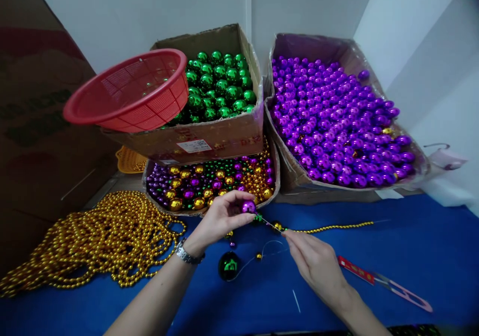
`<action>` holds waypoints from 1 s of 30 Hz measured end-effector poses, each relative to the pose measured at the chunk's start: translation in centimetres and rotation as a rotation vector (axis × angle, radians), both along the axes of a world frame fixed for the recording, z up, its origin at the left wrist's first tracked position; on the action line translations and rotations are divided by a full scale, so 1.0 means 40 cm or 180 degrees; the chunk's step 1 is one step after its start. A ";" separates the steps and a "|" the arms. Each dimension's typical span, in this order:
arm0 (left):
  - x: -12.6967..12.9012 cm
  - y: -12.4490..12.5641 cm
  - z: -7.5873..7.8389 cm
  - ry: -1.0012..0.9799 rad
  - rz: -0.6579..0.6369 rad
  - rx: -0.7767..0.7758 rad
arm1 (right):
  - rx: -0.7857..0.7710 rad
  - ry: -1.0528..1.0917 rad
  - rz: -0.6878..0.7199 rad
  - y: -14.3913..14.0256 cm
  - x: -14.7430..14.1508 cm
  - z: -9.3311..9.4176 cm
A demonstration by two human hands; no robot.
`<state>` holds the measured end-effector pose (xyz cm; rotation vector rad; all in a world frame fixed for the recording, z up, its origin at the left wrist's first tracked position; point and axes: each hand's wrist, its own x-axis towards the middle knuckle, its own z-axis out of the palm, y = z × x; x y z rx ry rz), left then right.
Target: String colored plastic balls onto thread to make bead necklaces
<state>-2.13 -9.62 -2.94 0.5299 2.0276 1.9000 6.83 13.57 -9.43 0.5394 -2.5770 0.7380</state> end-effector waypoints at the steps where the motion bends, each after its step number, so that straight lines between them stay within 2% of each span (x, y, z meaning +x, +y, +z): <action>1: 0.002 0.004 -0.005 -0.0072 -0.0024 0.0095 | -0.0041 -0.0005 0.0017 -0.004 0.000 0.000; 7: 0.004 0.014 -0.033 -0.0445 0.0081 0.0720 | -0.0273 -0.0022 0.0114 -0.021 0.001 0.004; 11: 0.006 0.016 -0.040 -0.0728 0.0132 0.0960 | -0.0295 -0.0065 0.0132 -0.030 -0.001 0.011; 15: 0.016 0.019 -0.040 -0.0800 0.0247 0.0946 | -0.0288 -0.0096 0.0170 -0.034 -0.001 0.008; 20: 0.029 0.020 -0.037 -0.0450 0.0362 0.0722 | -0.0257 -0.0058 0.0126 -0.029 0.001 -0.010; 30: 0.054 0.020 -0.028 -0.0340 0.0439 0.0614 | -0.0576 -0.0225 0.0253 -0.033 0.011 -0.034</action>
